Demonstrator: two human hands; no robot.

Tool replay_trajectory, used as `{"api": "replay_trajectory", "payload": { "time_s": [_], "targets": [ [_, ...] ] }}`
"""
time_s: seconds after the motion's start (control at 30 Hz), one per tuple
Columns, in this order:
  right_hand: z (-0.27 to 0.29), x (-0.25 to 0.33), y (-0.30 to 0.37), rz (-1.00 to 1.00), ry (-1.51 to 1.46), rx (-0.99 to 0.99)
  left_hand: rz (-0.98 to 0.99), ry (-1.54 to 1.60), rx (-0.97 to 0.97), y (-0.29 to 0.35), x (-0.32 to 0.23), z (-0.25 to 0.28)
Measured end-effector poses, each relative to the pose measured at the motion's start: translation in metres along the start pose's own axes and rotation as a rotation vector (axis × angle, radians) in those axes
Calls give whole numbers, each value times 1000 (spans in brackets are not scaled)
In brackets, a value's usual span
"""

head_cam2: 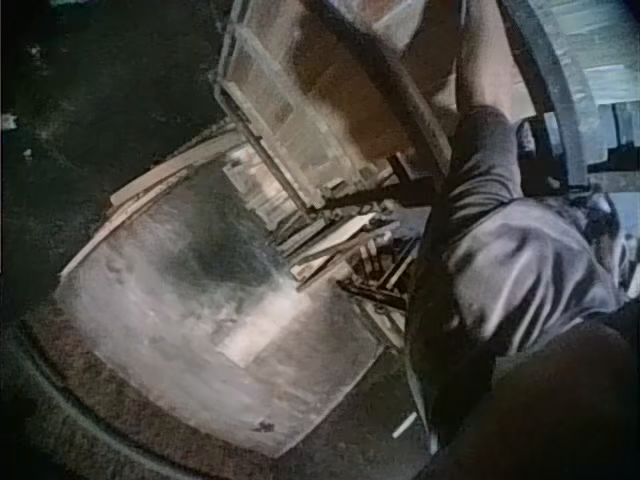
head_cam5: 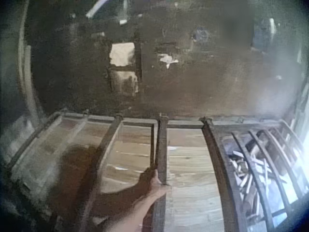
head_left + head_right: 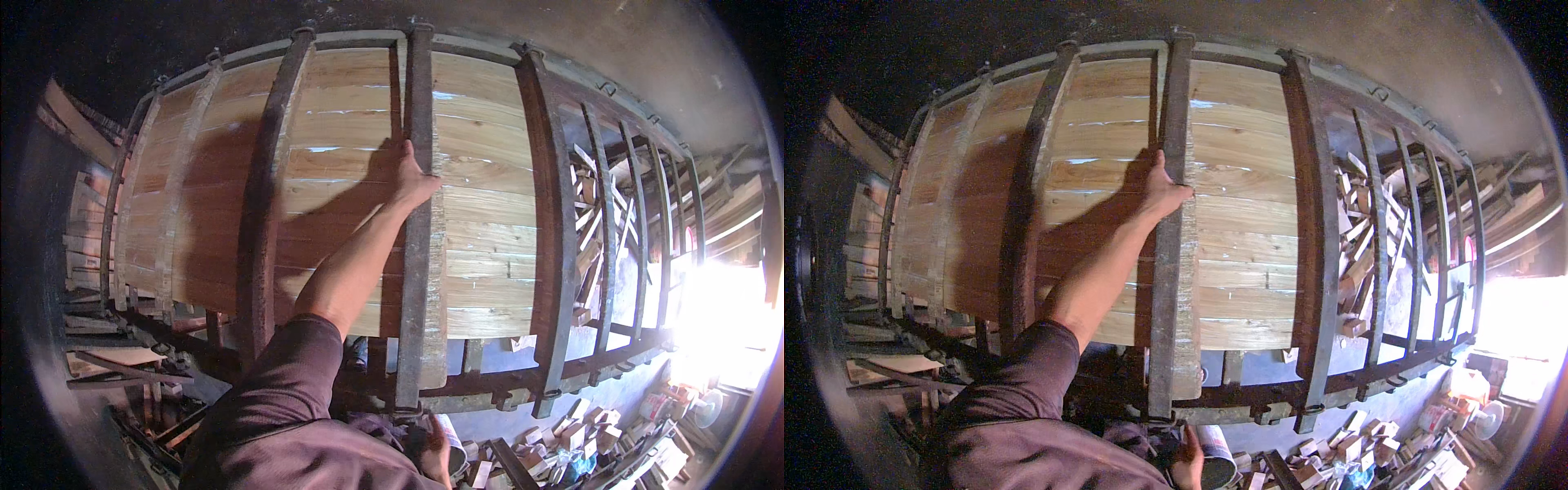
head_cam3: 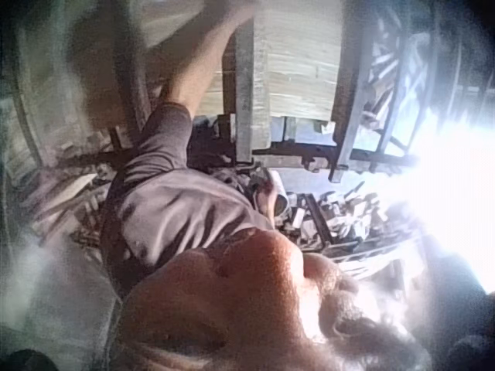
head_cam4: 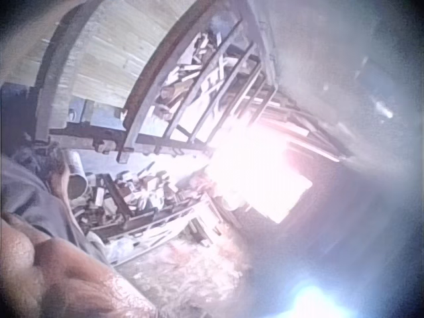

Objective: The person picks up wood planks from the floor and places them side-by-side onto a large metal clamping rack, uses a long metal bar to align the planks, and hammers small wood blocks into the rack using a hatchet to secure the assembly.

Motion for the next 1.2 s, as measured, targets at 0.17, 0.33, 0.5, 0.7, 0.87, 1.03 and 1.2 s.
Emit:
{"api": "replay_trajectory", "payload": {
  "time_s": [0.17, 0.33, 0.5, 0.7, 0.87, 1.03, 1.2],
  "targets": [
    [-4, 139, -30, 399, 115, -400, 69, -37, 79, 7, -17, 14],
    [-34, 138, -133, 224, 239, -244, 55, -127, 143, 20, -19, 15],
    [-66, 112, -123, 159, -99, -260, 145, -41, 128, 25, -6, 18],
    [-58, 102, -143, 103, 239, 39, 75, -8, 133, 18, 7, 10],
    [-61, 110, -148, 278, 23, 244, 92, 2, 140, 25, -13, 16],
    [-41, 111, -143, 191, 30, 234, 13, 8, 142, 34, -7, 12],
    [-34, 145, -148, 145, 77, 244, 93, 11, 192, 18, -1, 4]
  ]
}}
Point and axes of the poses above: each hand's wrist, its own y-axis away from the middle knuckle, its own z-axis out of the back of the hand, x = y × z, the point moved 2 cm from there along -y, towards the middle knuckle, and after that the axes turned 4 degrees about z, right-handed, at the moved point
